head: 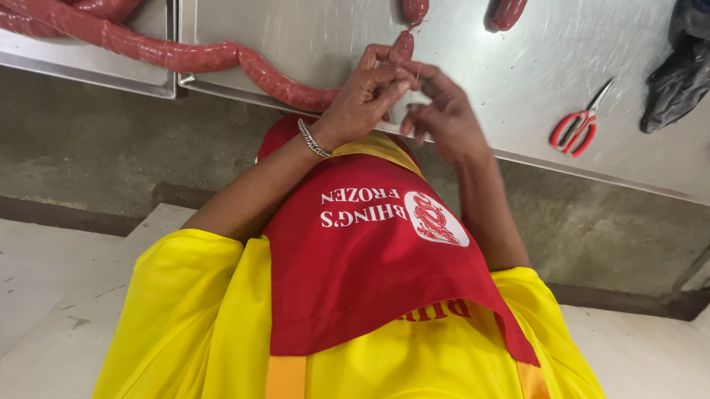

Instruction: The person ties long sausage casings into individual links using a thin white string, securing the ends and cutting the string with scissors.

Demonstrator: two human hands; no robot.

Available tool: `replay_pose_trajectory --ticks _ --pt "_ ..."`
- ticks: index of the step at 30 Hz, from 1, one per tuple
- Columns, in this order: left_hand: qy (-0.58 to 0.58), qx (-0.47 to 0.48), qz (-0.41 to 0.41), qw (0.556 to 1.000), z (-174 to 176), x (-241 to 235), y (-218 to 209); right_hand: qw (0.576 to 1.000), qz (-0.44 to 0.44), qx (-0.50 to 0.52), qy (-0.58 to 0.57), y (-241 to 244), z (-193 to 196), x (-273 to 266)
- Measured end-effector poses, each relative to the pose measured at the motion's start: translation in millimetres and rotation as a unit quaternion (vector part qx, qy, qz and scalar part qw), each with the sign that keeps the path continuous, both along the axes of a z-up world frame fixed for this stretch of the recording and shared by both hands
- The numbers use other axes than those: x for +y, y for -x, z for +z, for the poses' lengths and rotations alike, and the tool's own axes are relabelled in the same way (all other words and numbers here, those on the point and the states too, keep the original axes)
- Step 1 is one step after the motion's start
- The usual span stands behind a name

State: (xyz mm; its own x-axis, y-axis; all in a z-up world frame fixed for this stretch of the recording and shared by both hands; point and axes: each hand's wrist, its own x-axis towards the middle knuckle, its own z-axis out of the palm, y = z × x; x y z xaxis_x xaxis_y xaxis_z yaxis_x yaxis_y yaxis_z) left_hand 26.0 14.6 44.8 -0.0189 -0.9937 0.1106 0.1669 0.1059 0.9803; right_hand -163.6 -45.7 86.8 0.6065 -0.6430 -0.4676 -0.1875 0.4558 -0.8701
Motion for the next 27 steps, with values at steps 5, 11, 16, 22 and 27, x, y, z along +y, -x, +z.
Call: replay_pose_trajectory --ticks 5,11,16,22,27 --pt "-0.092 0.066 -0.069 0.991 7 10 -15 0.997 -0.062 -0.036 -0.036 -4 -37 23" --pt "-0.077 0.031 -0.078 0.994 -26 22 -10 0.981 -0.146 -0.116 -0.056 18 -50 34" --pt "-0.150 -0.093 -0.029 0.984 -19 21 -16 0.917 -0.220 -0.295 -0.156 9 -33 36" --pt "-0.043 -0.105 -0.033 0.993 -21 17 -19 0.928 -0.211 -0.286 -0.115 8 -24 32" --pt "0.061 -0.260 -0.250 0.931 -30 18 -24 0.964 -0.187 -0.187 -0.031 20 -22 -5"
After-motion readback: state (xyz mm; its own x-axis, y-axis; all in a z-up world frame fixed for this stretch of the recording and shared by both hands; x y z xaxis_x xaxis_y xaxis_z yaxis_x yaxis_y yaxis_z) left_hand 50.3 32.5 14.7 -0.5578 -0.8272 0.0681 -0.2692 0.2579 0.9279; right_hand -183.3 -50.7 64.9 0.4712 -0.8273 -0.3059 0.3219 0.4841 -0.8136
